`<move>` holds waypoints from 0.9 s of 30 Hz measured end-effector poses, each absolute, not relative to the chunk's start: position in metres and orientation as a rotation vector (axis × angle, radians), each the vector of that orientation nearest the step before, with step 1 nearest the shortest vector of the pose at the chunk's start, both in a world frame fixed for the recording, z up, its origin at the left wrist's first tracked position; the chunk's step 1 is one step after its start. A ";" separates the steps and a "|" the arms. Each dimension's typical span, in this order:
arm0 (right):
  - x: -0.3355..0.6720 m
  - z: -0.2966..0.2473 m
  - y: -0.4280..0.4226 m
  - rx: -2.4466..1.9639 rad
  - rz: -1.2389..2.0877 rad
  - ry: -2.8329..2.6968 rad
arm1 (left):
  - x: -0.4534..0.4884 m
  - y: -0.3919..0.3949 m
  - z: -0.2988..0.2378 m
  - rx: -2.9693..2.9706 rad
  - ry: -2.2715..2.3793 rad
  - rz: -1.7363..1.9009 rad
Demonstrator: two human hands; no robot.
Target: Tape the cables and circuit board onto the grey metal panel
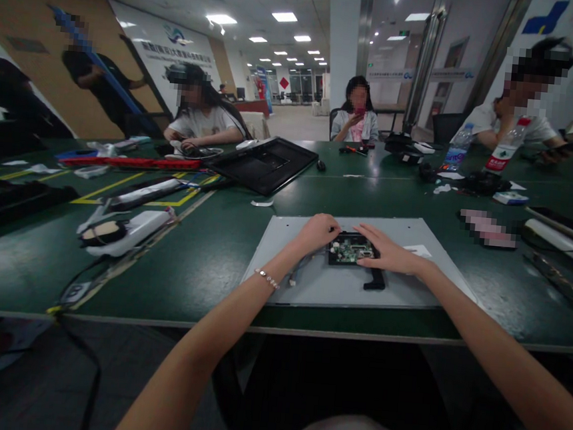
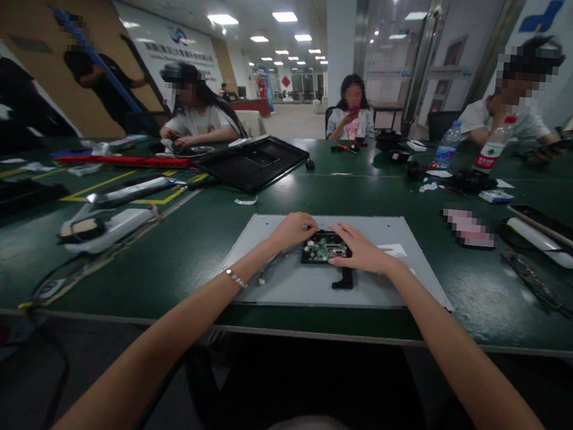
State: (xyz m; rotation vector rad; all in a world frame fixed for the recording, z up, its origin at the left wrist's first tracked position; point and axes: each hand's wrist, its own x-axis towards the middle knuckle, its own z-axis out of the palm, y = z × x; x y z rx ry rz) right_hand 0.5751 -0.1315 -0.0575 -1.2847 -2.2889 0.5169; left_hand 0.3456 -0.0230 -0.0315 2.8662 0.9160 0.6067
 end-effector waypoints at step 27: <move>0.574 -0.057 -0.132 -1.270 0.556 -2.257 | 0.324 -0.014 -0.006 2.729 1.520 0.779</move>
